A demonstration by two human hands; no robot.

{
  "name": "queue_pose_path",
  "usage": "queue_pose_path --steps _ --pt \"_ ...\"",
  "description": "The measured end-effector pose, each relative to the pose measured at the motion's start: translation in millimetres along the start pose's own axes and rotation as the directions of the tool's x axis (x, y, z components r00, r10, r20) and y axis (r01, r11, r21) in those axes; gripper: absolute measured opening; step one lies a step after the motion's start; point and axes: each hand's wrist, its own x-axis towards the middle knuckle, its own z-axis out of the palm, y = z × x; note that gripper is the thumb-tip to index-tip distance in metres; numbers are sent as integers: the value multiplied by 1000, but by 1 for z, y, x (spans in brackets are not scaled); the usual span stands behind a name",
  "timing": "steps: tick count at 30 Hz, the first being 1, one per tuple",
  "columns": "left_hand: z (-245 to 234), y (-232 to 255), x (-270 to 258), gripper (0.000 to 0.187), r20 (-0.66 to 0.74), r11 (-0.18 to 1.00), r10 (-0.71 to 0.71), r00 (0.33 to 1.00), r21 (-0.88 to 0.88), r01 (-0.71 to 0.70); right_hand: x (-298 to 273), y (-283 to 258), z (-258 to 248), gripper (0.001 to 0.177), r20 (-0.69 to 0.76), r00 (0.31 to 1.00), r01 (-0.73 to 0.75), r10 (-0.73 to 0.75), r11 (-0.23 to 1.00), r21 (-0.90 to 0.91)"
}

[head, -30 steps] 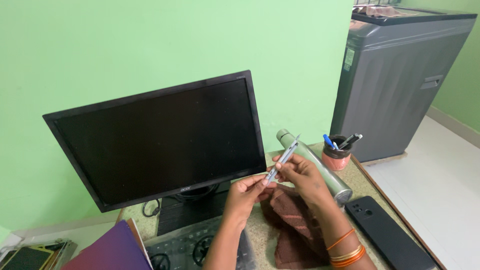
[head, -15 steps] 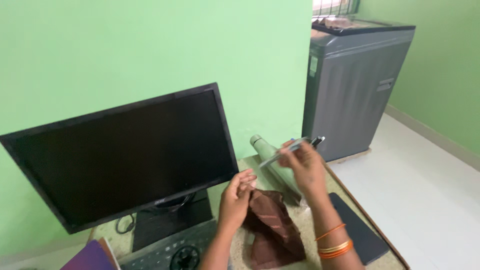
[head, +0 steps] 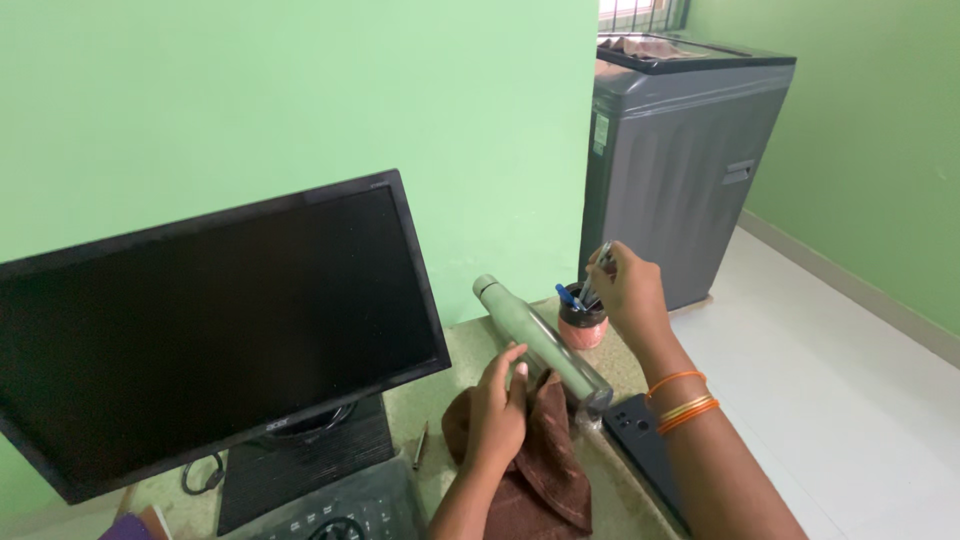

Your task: The person wipes a desk surface, a stainless steel water bottle, and a computer monitor using a brown cloth. They also pick up and wipe several pens before placing them back in a holder.

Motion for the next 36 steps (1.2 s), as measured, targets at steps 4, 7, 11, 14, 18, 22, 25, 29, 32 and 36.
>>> queue_pose_path --steps 4,7,11,14,18,22,25,29,32,36 --pt "-11 8 0 32 -37 991 80 996 107 -76 14 15 13 21 112 987 -94 114 981 -170" --pt "-25 27 0 34 -29 968 -128 991 215 131 11 12 11 29 93 993 -54 70 984 -170" --pt "-42 26 1 24 -67 944 -96 993 309 112 -6 -9 -5 31 -23 994 104 -109 984 -146" --pt "-59 6 3 20 -39 809 -147 988 571 143 -24 -42 -13 28 -10 1000 -8 7 996 -88" --pt "-76 -22 4 16 -70 496 -385 920 825 270 -72 -90 -13 37 424 863 -162 274 946 -281" --pt "-80 -38 -8 15 -115 339 -503 856 885 318 -125 -101 7 43 594 775 68 215 906 -418" --pt "-88 -41 -12 16 -87 309 -544 835 904 295 -131 -91 27 34 634 771 191 59 928 -319" --pt "-99 -27 -19 17 3 349 -571 821 906 239 -108 -82 37 39 562 827 95 25 979 -182" --pt "-110 -7 -22 25 55 499 -617 785 799 336 -95 -77 49 43 409 911 -6 52 994 -112" --pt "-121 -1 -20 24 124 750 -558 820 499 435 -93 -60 80 45 307 948 -104 86 994 42"
